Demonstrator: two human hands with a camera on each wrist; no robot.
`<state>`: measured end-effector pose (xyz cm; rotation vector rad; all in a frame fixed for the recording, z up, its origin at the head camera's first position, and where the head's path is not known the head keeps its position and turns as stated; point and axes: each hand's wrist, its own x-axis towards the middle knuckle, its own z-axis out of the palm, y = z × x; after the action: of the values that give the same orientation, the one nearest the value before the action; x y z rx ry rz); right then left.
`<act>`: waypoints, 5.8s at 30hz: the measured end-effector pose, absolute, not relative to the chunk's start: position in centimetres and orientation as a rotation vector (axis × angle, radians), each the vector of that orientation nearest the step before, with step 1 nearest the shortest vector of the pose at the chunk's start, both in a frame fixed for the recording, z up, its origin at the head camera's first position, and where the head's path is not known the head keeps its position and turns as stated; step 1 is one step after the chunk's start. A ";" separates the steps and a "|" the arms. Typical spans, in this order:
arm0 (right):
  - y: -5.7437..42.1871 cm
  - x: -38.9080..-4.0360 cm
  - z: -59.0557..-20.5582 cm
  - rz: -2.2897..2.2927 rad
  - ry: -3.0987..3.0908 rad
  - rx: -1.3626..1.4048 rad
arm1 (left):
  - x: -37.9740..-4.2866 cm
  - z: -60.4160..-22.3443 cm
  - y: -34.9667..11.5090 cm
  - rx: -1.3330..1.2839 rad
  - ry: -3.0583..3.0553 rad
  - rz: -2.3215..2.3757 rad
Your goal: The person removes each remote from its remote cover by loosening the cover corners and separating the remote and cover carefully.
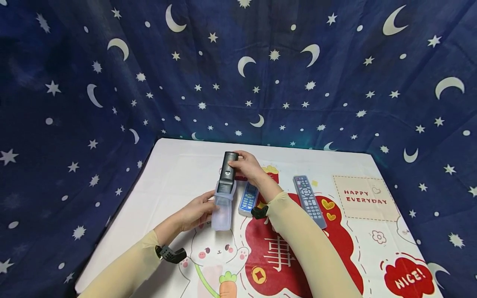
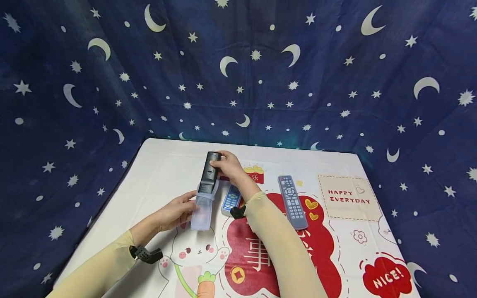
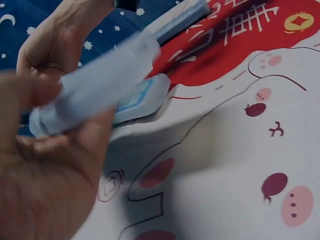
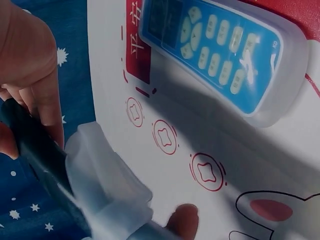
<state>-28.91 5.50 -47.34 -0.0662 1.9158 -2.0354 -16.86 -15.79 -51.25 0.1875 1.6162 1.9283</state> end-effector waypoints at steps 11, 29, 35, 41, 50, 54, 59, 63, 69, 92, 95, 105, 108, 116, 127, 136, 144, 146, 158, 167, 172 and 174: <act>5.4 -28.7 -46.9 -2.043 1.951 -0.066 | -17.4 -50.9 -16.4 0.222 1.704 1.855; 5.4 -28.7 -47.6 -2.057 1.945 -0.084 | -17.0 -51.0 -17.0 0.364 1.590 1.758; 5.5 -28.8 -47.9 -2.054 1.916 -0.130 | -17.1 -51.5 -16.6 0.336 1.683 1.777; 5.5 -28.3 -47.4 -2.110 1.800 -0.139 | -17.3 -51.7 -16.3 0.208 1.781 1.857; 5.3 -28.2 -47.7 -2.147 1.756 -0.063 | -17.3 -52.2 -16.6 0.126 1.719 1.923; 5.5 -28.2 -47.7 -2.088 1.809 -0.119 | -17.2 -52.3 -16.8 0.191 1.682 1.871; 5.9 -28.5 -47.8 -2.017 1.906 -0.159 | -17.3 -52.2 -16.9 0.235 1.686 1.843; 6.1 -28.5 -47.9 -1.981 1.922 -0.159 | -17.3 -52.3 -17.1 0.229 1.694 1.845; 6.6 -28.9 -47.1 -2.009 1.942 -0.155 | -17.0 -52.6 -17.6 0.194 1.727 1.787; 7.4 -28.9 -46.1 -2.017 2.227 -0.302 | -17.4 -51.9 -22.9 0.022 1.890 1.874; 6.8 -28.4 -46.4 -1.905 2.295 -0.370 | -17.6 -51.7 -24.1 -0.010 1.910 1.881; 4.3 -26.2 -48.0 -1.552 2.580 -0.636 | -18.6 -51.9 -27.4 -0.061 1.955 1.905; 3.5 -25.8 -48.7 -1.387 2.704 -0.802 | -18.7 -52.1 -28.0 -0.077 1.959 1.913; 2.1 -25.0 -49.9 -1.024 2.796 -1.308 | -19.4 -52.3 -28.7 -0.132 2.013 1.890; 0.2 -24.9 -51.4 -0.736 2.803 -1.616 | -21.6 -52.3 -28.6 -0.183 2.062 1.850; -0.4 -24.6 -52.3 -0.536 2.851 -1.658 | -22.8 -52.9 -28.6 -0.152 2.094 1.805; -0.8 -24.1 -52.5 -0.138 2.834 -1.757 | -23.4 -52.9 -27.6 -0.197 2.142 1.736; -1.1 -24.0 -52.7 -0.037 2.835 -1.777 | -23.3 -52.8 -27.4 -0.198 2.158 1.706; -1.4 -23.5 -53.1 0.170 2.818 -1.797 | -23.3 -52.8 -26.5 -0.066 2.491 1.326; -1.0 -23.5 -53.3 0.157 2.814 -1.743 | -23.2 -52.2 -26.5 0.002 2.826 0.764; -0.6 -23.4 -53.5 0.095 2.796 -1.694 | -23.0 -52.9 -26.8 0.011 2.846 0.697; -0.4 -23.3 -53.4 0.077 2.791 -1.673 | -22.9 -53.2 -26.9 0.014 2.853 0.698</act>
<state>-23.27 -0.43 -53.44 -1.6732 2.7911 0.0772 -22.90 -26.92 -53.16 0.0139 2.8527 0.6980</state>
